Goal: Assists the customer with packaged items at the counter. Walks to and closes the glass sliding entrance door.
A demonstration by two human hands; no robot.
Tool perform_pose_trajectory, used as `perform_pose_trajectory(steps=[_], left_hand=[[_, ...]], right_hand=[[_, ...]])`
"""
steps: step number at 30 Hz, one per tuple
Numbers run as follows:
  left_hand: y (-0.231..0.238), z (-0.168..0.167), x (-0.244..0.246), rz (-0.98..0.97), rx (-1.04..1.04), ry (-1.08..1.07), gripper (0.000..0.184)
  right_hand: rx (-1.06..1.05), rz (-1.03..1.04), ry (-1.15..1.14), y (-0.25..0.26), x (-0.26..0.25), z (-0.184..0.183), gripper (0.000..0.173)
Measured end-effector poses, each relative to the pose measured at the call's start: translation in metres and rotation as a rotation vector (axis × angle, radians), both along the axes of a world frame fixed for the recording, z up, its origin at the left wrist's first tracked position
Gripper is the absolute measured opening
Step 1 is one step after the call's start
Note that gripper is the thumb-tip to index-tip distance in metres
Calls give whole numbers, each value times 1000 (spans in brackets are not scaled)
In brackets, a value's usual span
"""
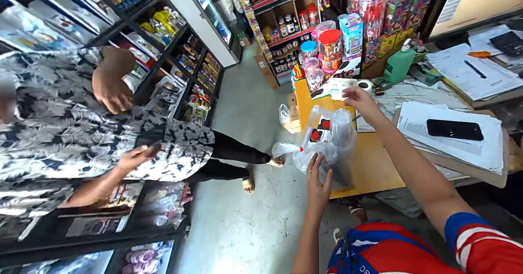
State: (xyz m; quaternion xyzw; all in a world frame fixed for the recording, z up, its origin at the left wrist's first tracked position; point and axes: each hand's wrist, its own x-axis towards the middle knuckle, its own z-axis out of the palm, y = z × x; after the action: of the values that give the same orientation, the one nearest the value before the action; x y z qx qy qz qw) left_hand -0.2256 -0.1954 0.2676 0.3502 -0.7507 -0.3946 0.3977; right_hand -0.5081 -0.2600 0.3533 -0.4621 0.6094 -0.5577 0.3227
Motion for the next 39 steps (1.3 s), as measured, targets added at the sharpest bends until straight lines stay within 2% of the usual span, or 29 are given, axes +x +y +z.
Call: perform_pose_trajectory(steps=[3,5,11,14,16,19,23,27,29,33,39], left_hand=[[8,-3,9,14,10,27,49],[16,-2,15,38,8,14,48],[47,-10,42,100,18,31,37],[67,-23,57,22,109,-22,32],[83,-34,66,-43,200,-132,32],[107,-51,74,-58,342,-282,31],[126,-61,91,36,438,-320,27],[133,-60,107,22,533,-388,35],[136,-55,112,-5,580,-430,33],[147,-56,120,3,561,-444,25],[158,-58,129,21,538,-374,28]], right_hand=[[-68,-130,-70,47,10,-18,39],[-1,-135,-80,77,26,-40,41],[296,-64,-268,144,105,-90,35],[397,49,-354,167,148,-109,34],[452,172,-381,180,173,-115,38],[520,304,-337,191,199,-114,47],[578,430,-207,201,218,-127,53],[687,592,-152,208,237,-101,58],[700,656,-125,212,245,-96,59],[704,748,-62,213,254,-95,60],[717,792,-52,213,257,-94,62]])
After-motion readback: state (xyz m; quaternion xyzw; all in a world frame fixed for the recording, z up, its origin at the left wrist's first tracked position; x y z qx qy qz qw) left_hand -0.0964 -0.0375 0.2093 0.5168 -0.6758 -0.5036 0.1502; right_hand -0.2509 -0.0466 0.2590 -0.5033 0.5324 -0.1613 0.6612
